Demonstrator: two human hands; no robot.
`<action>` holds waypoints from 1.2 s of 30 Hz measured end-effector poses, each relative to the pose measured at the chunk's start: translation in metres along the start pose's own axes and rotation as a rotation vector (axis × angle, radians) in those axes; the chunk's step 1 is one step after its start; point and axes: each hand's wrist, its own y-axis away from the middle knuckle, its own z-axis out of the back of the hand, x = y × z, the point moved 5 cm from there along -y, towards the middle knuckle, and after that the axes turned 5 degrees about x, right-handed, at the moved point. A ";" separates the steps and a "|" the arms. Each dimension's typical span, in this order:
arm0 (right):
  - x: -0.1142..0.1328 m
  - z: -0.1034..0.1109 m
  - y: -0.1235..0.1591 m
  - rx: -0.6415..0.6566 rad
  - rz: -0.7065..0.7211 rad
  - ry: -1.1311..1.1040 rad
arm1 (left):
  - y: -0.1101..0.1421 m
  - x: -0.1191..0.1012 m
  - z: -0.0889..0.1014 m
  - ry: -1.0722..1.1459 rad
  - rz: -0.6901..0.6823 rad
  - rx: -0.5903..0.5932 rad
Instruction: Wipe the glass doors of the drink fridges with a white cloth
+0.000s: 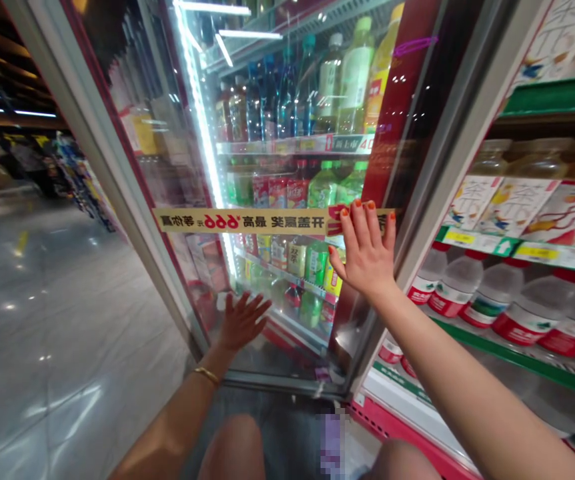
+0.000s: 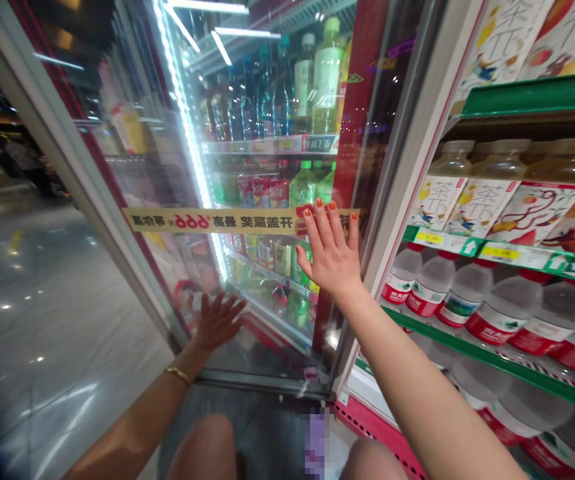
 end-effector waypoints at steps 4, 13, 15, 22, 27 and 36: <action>-0.002 -0.001 0.002 0.007 -0.001 0.018 | -0.003 0.027 0.022 -0.038 0.162 -0.165; 0.005 0.007 0.005 -0.089 0.074 0.040 | -0.064 -0.040 0.047 -0.033 -0.072 -0.182; 0.007 0.007 0.005 -0.103 0.083 0.046 | -0.092 -0.030 0.083 -0.026 0.062 -0.322; 0.010 0.007 0.003 -0.133 0.103 0.069 | -0.135 -0.112 0.104 -0.106 -0.303 -0.235; 0.014 0.008 0.000 -0.081 0.100 0.060 | -0.137 -0.088 0.133 -0.067 -0.213 -0.308; 0.011 0.009 -0.003 0.030 0.082 -0.027 | -0.159 -0.135 0.132 -0.093 -0.349 -0.071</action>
